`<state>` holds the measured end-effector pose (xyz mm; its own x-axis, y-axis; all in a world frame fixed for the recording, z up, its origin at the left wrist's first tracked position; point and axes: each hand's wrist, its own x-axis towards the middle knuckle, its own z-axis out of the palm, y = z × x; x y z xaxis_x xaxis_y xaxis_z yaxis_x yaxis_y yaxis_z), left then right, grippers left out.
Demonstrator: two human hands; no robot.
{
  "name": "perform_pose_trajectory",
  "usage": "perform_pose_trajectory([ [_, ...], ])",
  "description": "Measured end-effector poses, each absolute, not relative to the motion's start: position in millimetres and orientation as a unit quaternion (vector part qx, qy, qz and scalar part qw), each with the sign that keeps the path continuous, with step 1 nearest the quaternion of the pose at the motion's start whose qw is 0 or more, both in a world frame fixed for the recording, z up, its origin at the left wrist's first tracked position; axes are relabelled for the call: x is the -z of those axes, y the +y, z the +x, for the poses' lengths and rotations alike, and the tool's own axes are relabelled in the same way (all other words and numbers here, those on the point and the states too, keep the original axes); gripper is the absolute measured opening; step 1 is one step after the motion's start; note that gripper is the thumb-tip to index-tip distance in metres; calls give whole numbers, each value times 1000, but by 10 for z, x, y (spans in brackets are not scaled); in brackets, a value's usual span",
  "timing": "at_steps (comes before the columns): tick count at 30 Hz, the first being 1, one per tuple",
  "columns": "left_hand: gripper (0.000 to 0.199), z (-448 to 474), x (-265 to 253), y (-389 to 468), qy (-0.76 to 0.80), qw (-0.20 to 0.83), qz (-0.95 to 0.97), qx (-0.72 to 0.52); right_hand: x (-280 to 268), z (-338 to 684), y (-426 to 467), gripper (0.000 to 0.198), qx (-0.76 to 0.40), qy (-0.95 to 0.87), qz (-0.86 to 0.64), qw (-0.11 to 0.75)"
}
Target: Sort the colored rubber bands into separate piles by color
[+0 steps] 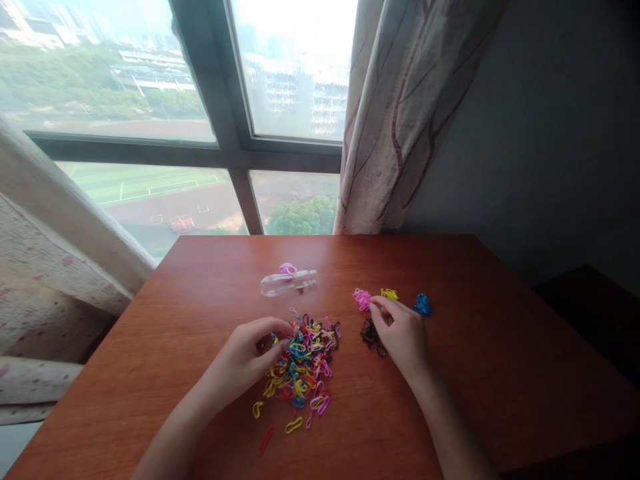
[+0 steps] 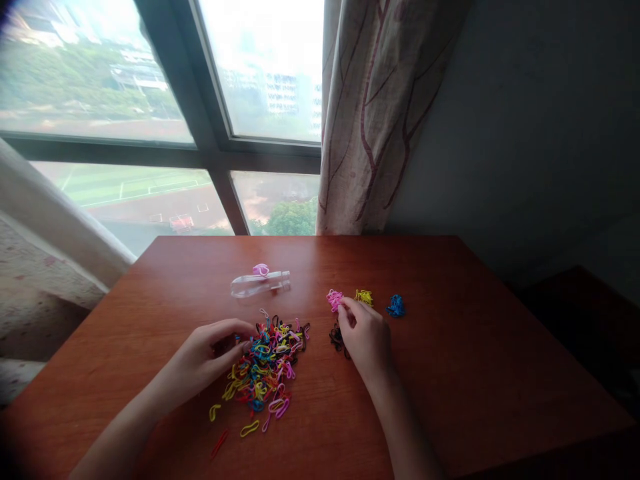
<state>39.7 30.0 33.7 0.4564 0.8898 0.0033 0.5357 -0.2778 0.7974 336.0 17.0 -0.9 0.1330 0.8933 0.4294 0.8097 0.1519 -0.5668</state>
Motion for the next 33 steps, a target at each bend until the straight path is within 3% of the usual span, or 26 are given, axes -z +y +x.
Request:
perform_pose_trajectory([
  [11, 17, 437, -259, 313, 476, 294, 795, -233, 118, 2816, -487, 18, -188, -699, -577, 377],
  [26, 19, 710, -253, 302, 473, 130, 867, -86, 154, 2772, -531, 18, -213, -678, -582, 394],
  [33, 13, 683, -262, 289, 487, 133, 859, -91, 139, 2777, -540, 17, -223, -667, -580, 411],
])
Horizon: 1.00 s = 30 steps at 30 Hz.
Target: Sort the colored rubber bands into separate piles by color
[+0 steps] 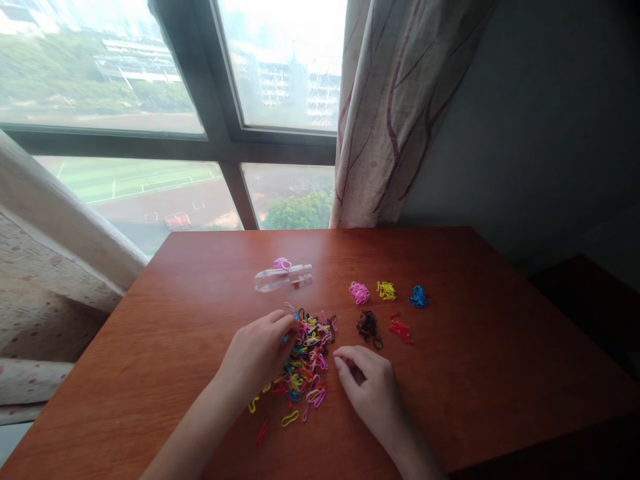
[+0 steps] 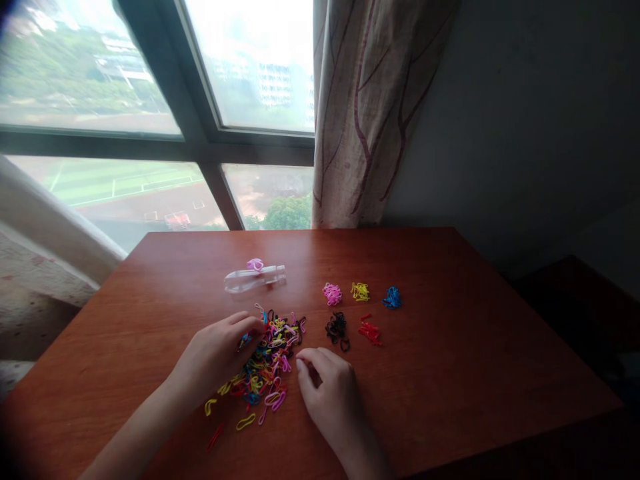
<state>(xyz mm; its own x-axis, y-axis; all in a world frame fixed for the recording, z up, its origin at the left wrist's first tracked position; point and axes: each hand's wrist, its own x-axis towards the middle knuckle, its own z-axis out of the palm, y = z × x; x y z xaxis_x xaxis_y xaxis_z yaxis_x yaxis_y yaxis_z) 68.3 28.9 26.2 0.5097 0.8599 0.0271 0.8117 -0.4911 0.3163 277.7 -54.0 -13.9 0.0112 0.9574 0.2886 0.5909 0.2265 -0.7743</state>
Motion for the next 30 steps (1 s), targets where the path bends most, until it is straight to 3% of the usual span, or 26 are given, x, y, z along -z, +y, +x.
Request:
perform_pose_trajectory([
  [14, 12, 491, -377, 281, 490, 298, 789, -223, 144, 2785, -536, 17, -235, -664, -586, 400],
  [30, 11, 677, -361, 168, 451, 380, 775, -227, 57, 2691, -525, 13, -293, -652, -558, 422],
])
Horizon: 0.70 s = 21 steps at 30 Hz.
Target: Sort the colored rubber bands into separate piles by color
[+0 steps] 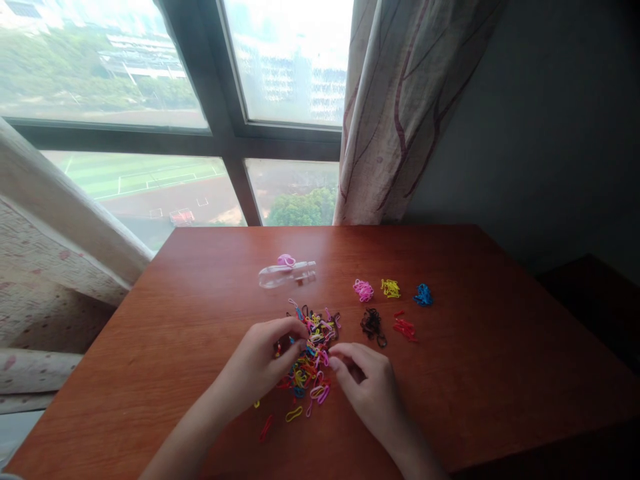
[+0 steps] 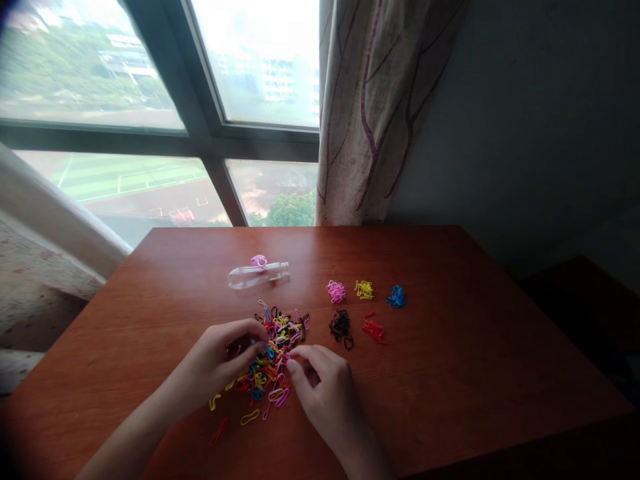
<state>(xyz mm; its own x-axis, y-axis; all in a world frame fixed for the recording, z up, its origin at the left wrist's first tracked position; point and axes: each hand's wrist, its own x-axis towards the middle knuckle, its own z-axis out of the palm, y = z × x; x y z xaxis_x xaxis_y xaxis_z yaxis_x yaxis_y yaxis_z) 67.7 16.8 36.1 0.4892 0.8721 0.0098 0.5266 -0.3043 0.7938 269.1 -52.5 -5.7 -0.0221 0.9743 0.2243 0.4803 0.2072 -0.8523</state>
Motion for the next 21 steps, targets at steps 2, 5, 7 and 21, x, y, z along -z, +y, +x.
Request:
perform_pose_trajectory([
  [2, 11, 736, -363, 131, 443, 386, 777, -224, 26, 2632, -522, 12, -302, -659, -547, 419],
  [5, 12, 783, -362, 86, 433, 394, 782, -216, 14, 2571, -514, 13, -289, -671, -538, 420],
  [7, 12, 776, -365, 78, 428, 393, 785, -215, 22, 2576, -509, 15, -278, -668, -541, 429],
  [21, 16, 653, -263, 150, 458, 237, 847, -129, 4, 3402, -526, 23, -153, -599, -654, 436],
])
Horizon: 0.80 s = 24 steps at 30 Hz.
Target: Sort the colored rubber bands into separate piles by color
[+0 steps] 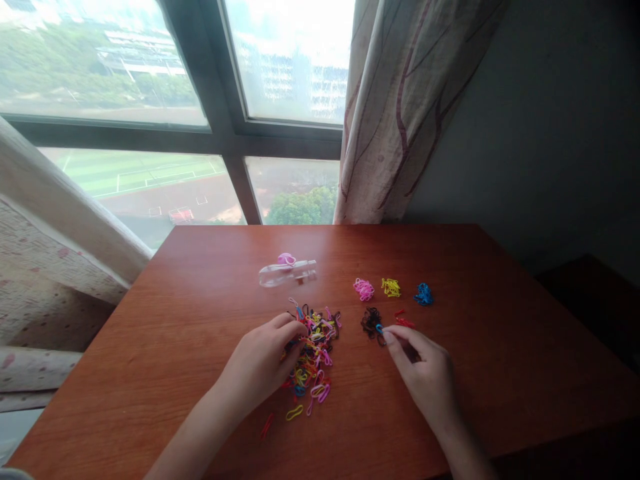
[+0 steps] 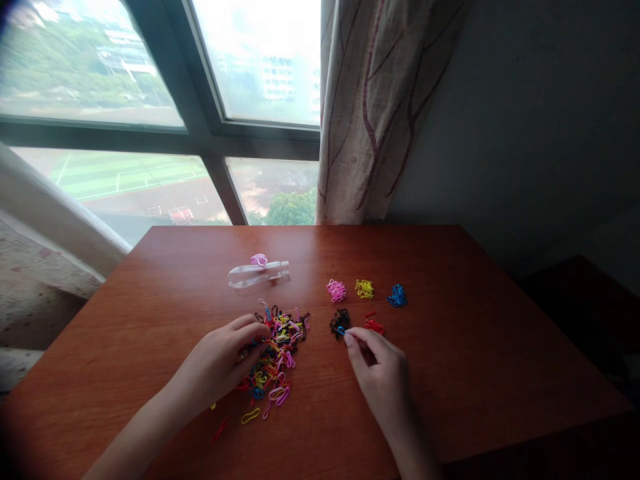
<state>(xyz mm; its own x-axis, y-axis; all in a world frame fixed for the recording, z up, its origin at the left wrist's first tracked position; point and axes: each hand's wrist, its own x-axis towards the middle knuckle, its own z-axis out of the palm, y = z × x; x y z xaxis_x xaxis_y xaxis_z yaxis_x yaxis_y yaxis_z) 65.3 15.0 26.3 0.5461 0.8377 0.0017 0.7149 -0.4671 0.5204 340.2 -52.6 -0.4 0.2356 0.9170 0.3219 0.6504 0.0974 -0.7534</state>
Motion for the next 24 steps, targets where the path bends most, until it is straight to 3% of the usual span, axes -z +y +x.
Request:
perform_pose_trajectory([
  [11, 16, 446, -289, 266, 475, 292, 803, -212, 126, 4682, -23, 44, -9, -549, -759, 351],
  [24, 20, 132, -239, 163, 506, 316, 779, -193, 138, 4457, -131, 45, 18, -527, -758, 384],
])
